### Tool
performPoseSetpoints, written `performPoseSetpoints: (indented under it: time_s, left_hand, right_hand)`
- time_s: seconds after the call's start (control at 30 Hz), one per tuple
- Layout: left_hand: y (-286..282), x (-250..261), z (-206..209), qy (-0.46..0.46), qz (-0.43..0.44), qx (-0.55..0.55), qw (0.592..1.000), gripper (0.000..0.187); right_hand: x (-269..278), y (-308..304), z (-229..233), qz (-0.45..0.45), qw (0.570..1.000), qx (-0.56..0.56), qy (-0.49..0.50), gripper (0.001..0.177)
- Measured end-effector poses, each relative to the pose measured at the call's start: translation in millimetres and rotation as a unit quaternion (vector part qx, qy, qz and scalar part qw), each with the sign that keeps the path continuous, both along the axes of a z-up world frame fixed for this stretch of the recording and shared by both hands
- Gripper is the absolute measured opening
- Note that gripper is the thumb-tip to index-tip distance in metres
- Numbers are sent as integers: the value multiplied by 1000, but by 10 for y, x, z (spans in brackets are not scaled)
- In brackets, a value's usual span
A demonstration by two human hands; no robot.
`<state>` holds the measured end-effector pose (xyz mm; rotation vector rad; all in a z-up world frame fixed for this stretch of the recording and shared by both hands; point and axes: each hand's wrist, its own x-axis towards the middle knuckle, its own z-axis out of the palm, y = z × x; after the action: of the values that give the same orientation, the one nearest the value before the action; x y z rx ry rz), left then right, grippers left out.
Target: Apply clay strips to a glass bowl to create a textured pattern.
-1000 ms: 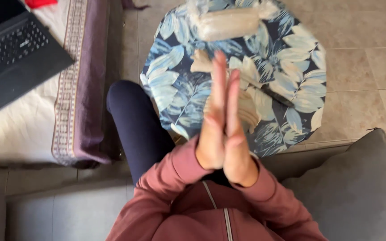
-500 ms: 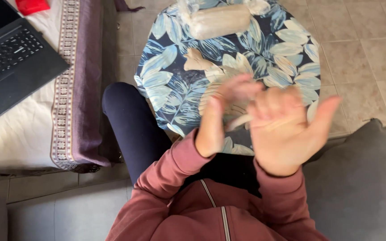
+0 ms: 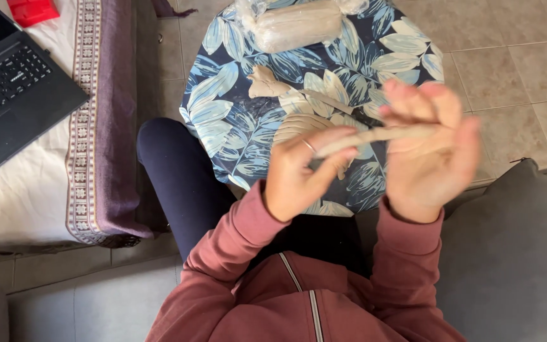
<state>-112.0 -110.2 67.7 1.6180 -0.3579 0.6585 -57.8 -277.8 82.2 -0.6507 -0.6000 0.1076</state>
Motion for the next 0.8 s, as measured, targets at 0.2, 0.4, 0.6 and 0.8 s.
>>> performPoseSetpoints:
  time_s: [0.2, 0.4, 0.6, 0.8]
  left_hand:
    - [169, 90, -24, -75, 60, 144, 985, 27]
    - [226, 178, -115, -199, 132, 249, 939, 36]
    - [355, 149, -50, -237, 105, 334, 906, 41]
    - [527, 101, -111, -280, 109, 190, 935, 12]
  right_hand:
    - [-72, -69, 97, -301, 794, -425, -312, 56]
    - [-30, -124, -18, -135, 838, -497, -181, 43]
    - [-64, -122, 36, -184, 809, -520, -202, 14]
    - [-57, -344, -26, -253, 797, -484, -257, 11]
